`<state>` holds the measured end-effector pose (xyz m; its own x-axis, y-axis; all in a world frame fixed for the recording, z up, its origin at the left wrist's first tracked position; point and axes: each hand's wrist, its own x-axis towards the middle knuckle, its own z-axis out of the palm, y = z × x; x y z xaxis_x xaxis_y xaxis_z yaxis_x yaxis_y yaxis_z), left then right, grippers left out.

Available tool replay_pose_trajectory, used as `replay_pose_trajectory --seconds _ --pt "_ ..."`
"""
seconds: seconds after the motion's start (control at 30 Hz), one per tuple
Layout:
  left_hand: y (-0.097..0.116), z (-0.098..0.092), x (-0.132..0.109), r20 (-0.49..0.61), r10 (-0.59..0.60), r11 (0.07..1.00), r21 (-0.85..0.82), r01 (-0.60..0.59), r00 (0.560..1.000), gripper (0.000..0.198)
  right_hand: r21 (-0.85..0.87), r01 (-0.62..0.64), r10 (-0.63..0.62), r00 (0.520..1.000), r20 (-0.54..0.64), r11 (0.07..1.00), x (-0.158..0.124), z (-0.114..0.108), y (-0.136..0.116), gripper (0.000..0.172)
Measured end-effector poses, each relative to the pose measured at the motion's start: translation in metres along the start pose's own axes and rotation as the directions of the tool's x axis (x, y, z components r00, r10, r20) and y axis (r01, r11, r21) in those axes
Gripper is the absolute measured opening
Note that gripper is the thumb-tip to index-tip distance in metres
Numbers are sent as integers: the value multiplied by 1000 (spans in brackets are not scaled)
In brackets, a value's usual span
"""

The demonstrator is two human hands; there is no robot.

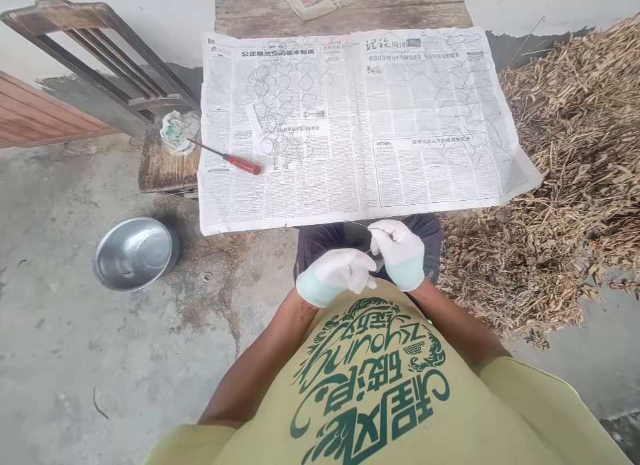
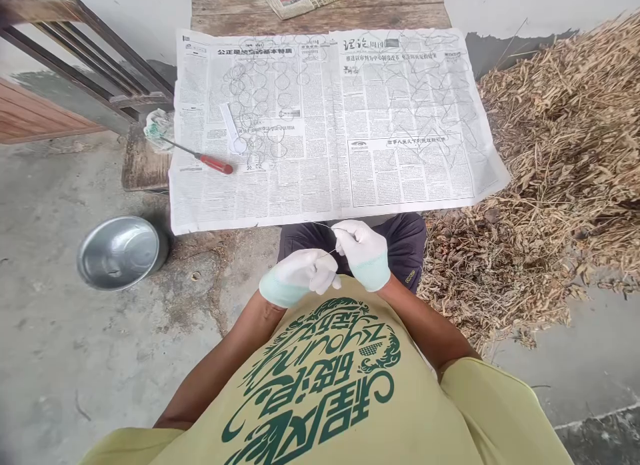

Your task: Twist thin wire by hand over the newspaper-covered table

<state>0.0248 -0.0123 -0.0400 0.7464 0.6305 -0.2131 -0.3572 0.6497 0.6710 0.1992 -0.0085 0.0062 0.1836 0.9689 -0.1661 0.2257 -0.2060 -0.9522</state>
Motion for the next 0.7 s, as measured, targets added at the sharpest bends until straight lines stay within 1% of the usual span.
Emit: replay_pose_trajectory --seconds 0.1,0.13,0.2,0.27,0.33,0.43,0.5,0.57,0.63,0.7 --pt "2 -8 -5 -20 -16 999 41 17 1000 54 0 9 -9 1000 -19 1000 3 -2 2 20" --pt "3 -9 -6 -30 -18 999 37 19 999 55 -3 15 -15 1000 -24 1000 5 -3 2 20" --pt "6 -11 -6 -33 -40 999 -4 40 999 46 -7 26 -26 999 -22 1000 6 -4 2 20" --pt "8 -7 -5 -10 -60 997 -46 60 998 37 -12 33 -34 999 -7 999 6 -4 2 19" --pt "10 -1 -2 4 -49 997 -64 49 999 37 -14 30 -29 1000 7 999 4 -3 1 20" --pt "10 7 0 -62 -17 997 -76 12 998 33 -13 18 -18 1000 5 1000 2 -2 1 20" --pt "9 9 0 -112 -31 996 -83 22 993 29 -11 19 -20 1000 -11 1000 1 -1 1 20" --pt "8 8 -1 -150 -48 995 -89 35 987 31 2 24 -24 999 -27 1000 2 -1 3 20" --pt "7 6 -3 -162 -34 995 -99 18 986 36 24 27 -25 999 -45 999 5 -2 4 20" --pt "6 4 -4 -142 -18 991 -131 -1 990 40 36 28 -26 998 -61 999 7 -2 5 20"
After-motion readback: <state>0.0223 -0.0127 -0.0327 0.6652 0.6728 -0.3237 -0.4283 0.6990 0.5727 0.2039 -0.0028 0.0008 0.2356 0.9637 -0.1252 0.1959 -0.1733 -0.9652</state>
